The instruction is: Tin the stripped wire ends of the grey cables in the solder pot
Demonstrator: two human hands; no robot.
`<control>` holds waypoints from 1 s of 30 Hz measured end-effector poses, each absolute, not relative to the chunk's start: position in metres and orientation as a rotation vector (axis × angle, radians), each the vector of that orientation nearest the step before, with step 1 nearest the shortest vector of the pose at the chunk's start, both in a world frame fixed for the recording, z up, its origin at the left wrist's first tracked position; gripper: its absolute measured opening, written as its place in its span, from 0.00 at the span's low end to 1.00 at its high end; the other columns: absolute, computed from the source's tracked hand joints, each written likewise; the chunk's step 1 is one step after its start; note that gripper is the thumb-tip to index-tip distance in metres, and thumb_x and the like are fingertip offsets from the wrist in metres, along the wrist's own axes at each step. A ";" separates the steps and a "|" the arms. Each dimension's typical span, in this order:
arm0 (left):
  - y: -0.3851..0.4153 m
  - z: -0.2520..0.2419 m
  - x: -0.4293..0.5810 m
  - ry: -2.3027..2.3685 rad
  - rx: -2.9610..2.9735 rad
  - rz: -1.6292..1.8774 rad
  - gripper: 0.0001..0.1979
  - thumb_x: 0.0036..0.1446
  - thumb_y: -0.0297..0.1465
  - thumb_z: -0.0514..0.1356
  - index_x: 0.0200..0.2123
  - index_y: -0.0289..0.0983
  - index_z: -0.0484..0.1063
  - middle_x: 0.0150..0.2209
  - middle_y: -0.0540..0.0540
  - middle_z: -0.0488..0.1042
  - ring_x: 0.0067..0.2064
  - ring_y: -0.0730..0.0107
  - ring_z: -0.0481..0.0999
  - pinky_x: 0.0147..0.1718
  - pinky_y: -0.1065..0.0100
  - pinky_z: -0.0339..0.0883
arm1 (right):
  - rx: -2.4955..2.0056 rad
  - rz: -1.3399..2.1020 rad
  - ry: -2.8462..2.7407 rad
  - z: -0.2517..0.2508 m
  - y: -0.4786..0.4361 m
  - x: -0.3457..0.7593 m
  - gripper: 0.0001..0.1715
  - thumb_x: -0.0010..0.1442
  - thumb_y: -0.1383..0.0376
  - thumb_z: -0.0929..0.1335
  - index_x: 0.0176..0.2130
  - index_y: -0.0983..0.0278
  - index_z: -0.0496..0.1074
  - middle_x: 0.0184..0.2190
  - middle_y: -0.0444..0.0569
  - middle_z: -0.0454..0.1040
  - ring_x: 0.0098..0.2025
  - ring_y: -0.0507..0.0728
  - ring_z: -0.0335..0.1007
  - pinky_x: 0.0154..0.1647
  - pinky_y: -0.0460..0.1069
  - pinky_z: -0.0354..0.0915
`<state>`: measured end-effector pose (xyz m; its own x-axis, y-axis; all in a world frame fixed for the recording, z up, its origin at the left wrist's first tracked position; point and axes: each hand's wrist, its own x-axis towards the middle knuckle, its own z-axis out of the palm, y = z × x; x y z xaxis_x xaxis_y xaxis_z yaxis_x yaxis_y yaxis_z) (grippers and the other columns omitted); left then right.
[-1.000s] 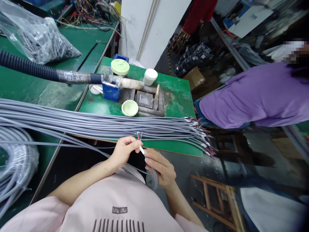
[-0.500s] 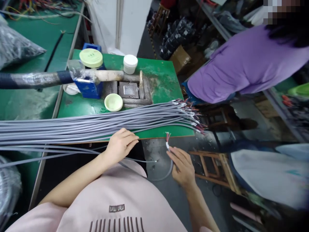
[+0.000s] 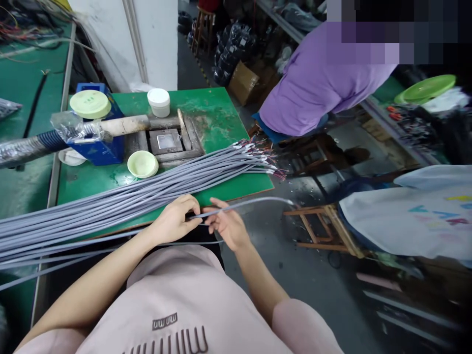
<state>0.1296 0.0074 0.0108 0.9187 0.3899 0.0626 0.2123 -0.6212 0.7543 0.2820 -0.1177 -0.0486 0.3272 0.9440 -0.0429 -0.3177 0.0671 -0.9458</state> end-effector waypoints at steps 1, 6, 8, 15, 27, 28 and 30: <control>0.008 0.013 0.128 0.403 2.167 0.292 0.02 0.56 0.29 0.58 0.33 0.37 0.68 0.39 0.44 0.70 0.41 0.66 0.70 0.43 0.64 0.64 | -1.030 1.068 -0.608 -0.045 -0.112 0.288 0.18 0.62 0.57 0.64 0.49 0.62 0.68 0.36 0.50 0.79 0.25 0.51 0.71 0.19 0.44 0.67; 0.013 0.007 0.120 0.482 1.625 0.427 0.14 0.54 0.28 0.60 0.45 0.37 0.68 0.53 0.39 0.64 0.52 0.63 0.69 0.43 0.66 0.69 | -0.938 0.719 -0.318 -0.026 -0.115 0.325 0.13 0.58 0.54 0.67 0.39 0.60 0.71 0.24 0.40 0.73 0.18 0.47 0.63 0.17 0.42 0.61; 0.014 0.002 0.117 0.513 1.489 0.496 0.20 0.52 0.24 0.60 0.49 0.39 0.67 0.56 0.40 0.62 0.55 0.62 0.67 0.43 0.66 0.69 | -0.982 0.629 -0.349 -0.022 -0.122 0.331 0.14 0.57 0.53 0.67 0.37 0.61 0.71 0.21 0.40 0.70 0.18 0.48 0.63 0.17 0.43 0.61; 0.008 -0.003 0.112 0.537 1.356 0.525 0.26 0.47 0.20 0.60 0.51 0.41 0.69 0.57 0.41 0.60 0.54 0.60 0.68 0.36 0.72 0.70 | -1.116 0.550 -0.421 -0.024 -0.134 0.319 0.16 0.56 0.53 0.68 0.34 0.63 0.72 0.20 0.42 0.71 0.17 0.49 0.64 0.17 0.45 0.62; 0.000 -0.009 0.098 0.607 1.248 0.538 0.25 0.51 0.24 0.62 0.53 0.42 0.67 0.50 0.44 0.68 0.34 0.77 0.73 0.30 0.75 0.65 | -1.147 0.575 -0.496 -0.024 -0.131 0.306 0.14 0.57 0.56 0.68 0.32 0.64 0.75 0.21 0.44 0.72 0.18 0.50 0.65 0.19 0.45 0.62; 0.000 -0.009 0.097 0.603 1.244 0.538 0.25 0.50 0.24 0.62 0.53 0.42 0.67 0.49 0.44 0.68 0.34 0.78 0.73 0.30 0.75 0.65 | -1.150 0.573 -0.501 -0.025 -0.130 0.305 0.14 0.57 0.56 0.68 0.33 0.64 0.75 0.21 0.44 0.72 0.18 0.50 0.65 0.19 0.45 0.62; -0.001 -0.009 0.097 0.591 1.224 0.543 0.25 0.50 0.26 0.63 0.53 0.41 0.67 0.47 0.45 0.69 0.33 0.78 0.72 0.30 0.74 0.65 | -1.159 0.570 -0.507 -0.025 -0.130 0.304 0.13 0.57 0.56 0.68 0.32 0.64 0.75 0.21 0.44 0.72 0.18 0.50 0.65 0.18 0.45 0.62</control>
<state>0.0966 -0.0006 -0.0090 0.7317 0.6702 -0.1243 -0.0670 0.2522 0.9653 0.3042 -0.1297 -0.0253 0.7527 0.6536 0.0790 -0.1542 0.2917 -0.9440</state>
